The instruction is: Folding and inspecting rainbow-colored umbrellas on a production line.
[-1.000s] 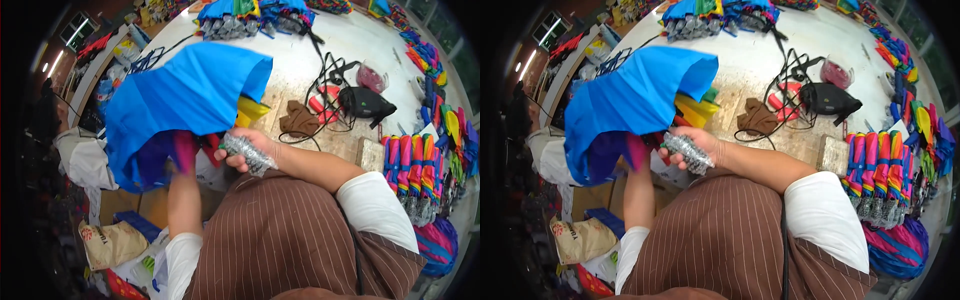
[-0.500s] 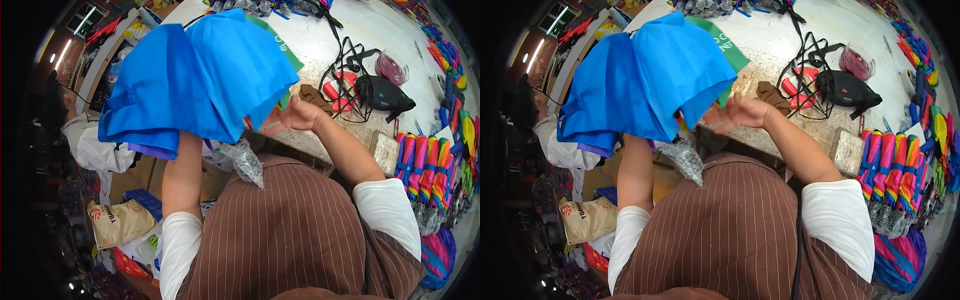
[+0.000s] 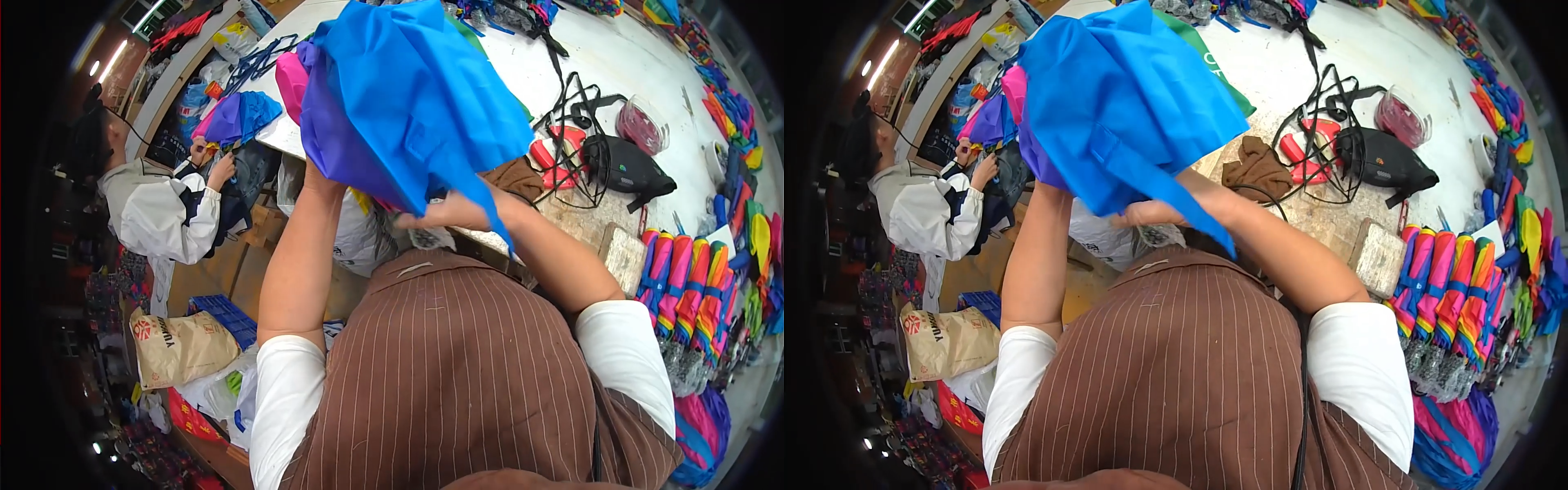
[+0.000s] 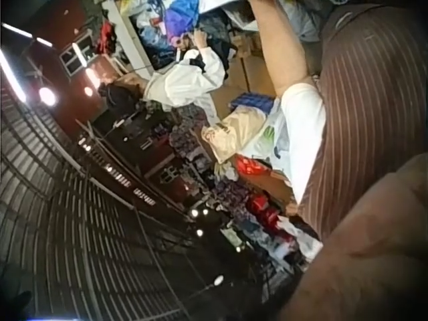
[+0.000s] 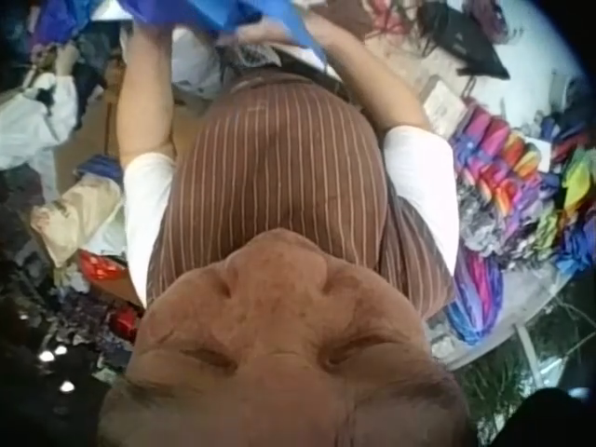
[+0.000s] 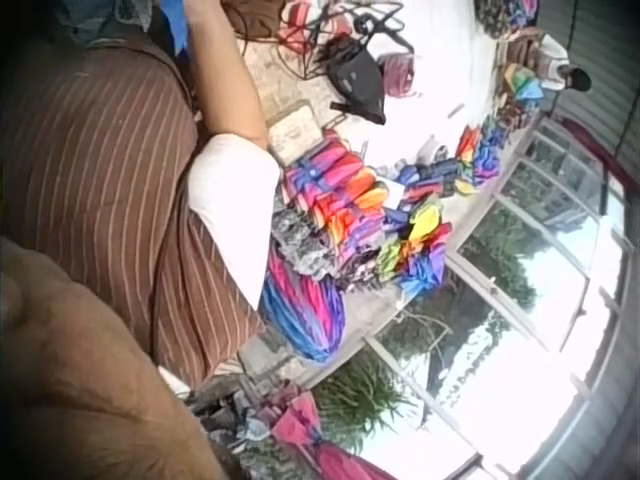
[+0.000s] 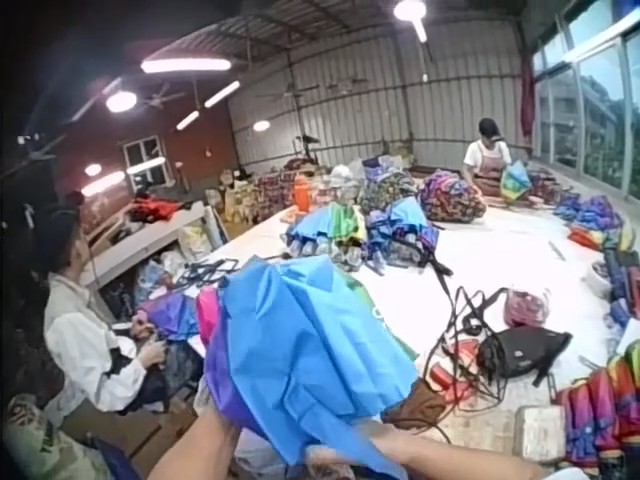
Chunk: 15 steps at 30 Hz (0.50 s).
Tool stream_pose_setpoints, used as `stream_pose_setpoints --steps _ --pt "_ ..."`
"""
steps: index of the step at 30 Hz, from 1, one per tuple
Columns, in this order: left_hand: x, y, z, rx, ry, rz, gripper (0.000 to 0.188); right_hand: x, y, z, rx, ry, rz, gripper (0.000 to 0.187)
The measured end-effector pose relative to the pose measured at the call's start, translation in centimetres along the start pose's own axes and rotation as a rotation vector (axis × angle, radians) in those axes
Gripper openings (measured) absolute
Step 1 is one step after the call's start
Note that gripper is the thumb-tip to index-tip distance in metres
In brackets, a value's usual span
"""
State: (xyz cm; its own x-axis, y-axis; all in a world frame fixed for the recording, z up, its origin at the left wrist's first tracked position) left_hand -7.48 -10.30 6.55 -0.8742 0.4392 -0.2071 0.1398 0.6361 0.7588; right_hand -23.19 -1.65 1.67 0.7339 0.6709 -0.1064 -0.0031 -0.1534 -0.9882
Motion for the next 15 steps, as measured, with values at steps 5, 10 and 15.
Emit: stream_pose_setpoints --steps 5,10,15 --pt "-0.8 -4.2 0.7 0.096 0.0 -0.402 0.052 2.3 8.7 -0.6 -0.02 0.025 -0.32 0.056" --pt "2.7 -4.1 5.3 -0.034 0.021 0.378 0.048 5.5 6.9 2.4 0.11 -0.087 -0.863 0.05" --pt "-2.1 2.7 8.6 -0.462 0.005 0.452 0.034 2.7 15.3 3.3 -0.41 -0.652 -0.97 0.06"
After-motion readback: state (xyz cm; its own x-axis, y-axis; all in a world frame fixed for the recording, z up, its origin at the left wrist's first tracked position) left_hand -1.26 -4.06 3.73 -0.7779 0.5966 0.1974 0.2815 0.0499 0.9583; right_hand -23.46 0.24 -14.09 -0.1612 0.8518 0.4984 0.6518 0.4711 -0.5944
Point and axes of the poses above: each hand's wrist, its own z-axis away from the middle knuckle, its own x-axis out of the palm, y = z × x, the point moved 3 cm from there along -z, towards the middle knuckle, and after that the axes turned 11 degrees about -y, right-handed, at the moved point
